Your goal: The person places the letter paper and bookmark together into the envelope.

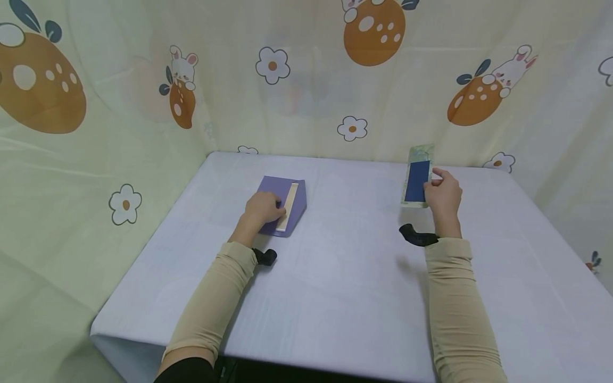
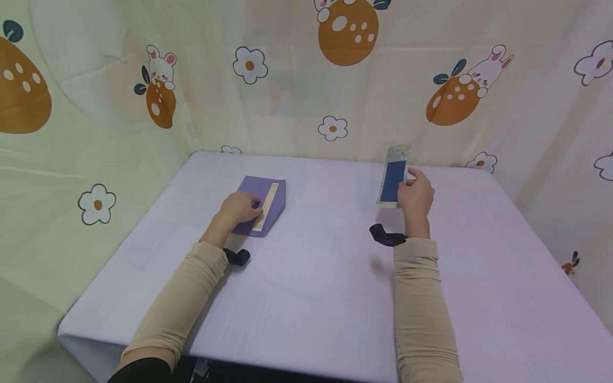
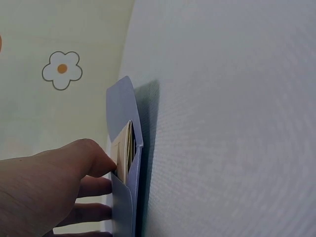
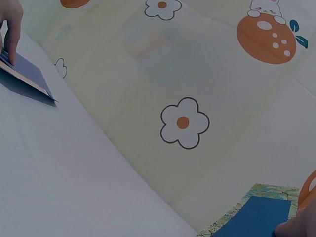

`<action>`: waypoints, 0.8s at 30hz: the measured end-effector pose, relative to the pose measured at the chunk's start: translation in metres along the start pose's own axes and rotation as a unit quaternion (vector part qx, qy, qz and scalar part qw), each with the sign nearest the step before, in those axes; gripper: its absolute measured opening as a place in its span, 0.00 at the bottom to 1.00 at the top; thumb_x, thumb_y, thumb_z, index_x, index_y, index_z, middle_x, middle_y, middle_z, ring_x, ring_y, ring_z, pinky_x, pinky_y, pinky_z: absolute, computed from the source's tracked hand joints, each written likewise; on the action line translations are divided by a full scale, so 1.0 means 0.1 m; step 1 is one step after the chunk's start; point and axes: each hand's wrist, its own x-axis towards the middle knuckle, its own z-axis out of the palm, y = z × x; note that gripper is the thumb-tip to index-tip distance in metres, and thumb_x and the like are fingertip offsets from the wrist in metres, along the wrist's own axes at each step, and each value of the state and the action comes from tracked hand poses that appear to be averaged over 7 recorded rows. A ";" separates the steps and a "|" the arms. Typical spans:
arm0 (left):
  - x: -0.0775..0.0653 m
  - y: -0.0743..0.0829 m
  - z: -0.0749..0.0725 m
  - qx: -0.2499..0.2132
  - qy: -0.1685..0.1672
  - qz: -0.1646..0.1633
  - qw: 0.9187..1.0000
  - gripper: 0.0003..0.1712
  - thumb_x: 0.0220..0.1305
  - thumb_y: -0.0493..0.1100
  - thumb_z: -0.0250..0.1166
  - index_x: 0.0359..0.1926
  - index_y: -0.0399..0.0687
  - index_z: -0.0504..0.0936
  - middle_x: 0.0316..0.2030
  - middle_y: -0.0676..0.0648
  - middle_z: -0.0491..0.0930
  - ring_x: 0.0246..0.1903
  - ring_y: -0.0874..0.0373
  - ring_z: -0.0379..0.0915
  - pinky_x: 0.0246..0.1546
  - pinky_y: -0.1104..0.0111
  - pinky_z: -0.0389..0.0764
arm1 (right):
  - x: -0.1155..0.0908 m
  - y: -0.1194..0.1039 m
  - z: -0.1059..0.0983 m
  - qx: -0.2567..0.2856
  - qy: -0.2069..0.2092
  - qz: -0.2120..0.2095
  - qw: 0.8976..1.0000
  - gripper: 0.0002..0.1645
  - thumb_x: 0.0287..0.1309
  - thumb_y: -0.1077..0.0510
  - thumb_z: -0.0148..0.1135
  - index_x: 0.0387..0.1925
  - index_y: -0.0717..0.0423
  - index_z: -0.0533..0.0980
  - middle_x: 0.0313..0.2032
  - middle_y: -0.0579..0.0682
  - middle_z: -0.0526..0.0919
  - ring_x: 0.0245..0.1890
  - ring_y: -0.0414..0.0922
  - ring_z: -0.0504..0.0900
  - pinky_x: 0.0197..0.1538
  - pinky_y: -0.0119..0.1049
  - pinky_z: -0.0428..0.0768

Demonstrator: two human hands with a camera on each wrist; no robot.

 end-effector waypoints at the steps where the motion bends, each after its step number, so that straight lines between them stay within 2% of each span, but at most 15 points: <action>1: 0.00 0.00 0.00 0.000 0.000 -0.001 1.000 0.29 0.55 0.57 0.56 0.56 0.51 0.75 0.54 0.46 0.75 0.55 0.48 0.69 0.52 0.57 0.72 | 0.00 0.00 0.00 0.001 -0.001 0.002 1.000 0.31 0.60 0.58 0.47 0.66 0.50 0.58 0.51 0.61 0.74 0.49 0.56 0.74 0.49 0.49 0.74; 6: 0.01 -0.01 0.01 0.000 0.001 0.001 1.000 0.29 0.55 0.58 0.56 0.56 0.52 0.74 0.55 0.46 0.74 0.55 0.48 0.68 0.52 0.57 0.72 | 0.01 0.00 0.02 0.003 -0.006 0.007 1.000 0.31 0.60 0.57 0.47 0.66 0.50 0.58 0.51 0.61 0.74 0.48 0.55 0.75 0.48 0.48 0.75; 24: -0.01 0.01 -0.01 0.001 -0.001 -0.003 1.000 0.29 0.55 0.57 0.57 0.56 0.52 0.74 0.55 0.46 0.74 0.56 0.47 0.68 0.52 0.57 0.72 | -0.01 -0.03 0.06 0.017 -0.015 -0.013 1.000 0.30 0.60 0.57 0.49 0.65 0.49 0.60 0.51 0.60 0.75 0.47 0.52 0.76 0.44 0.42 0.75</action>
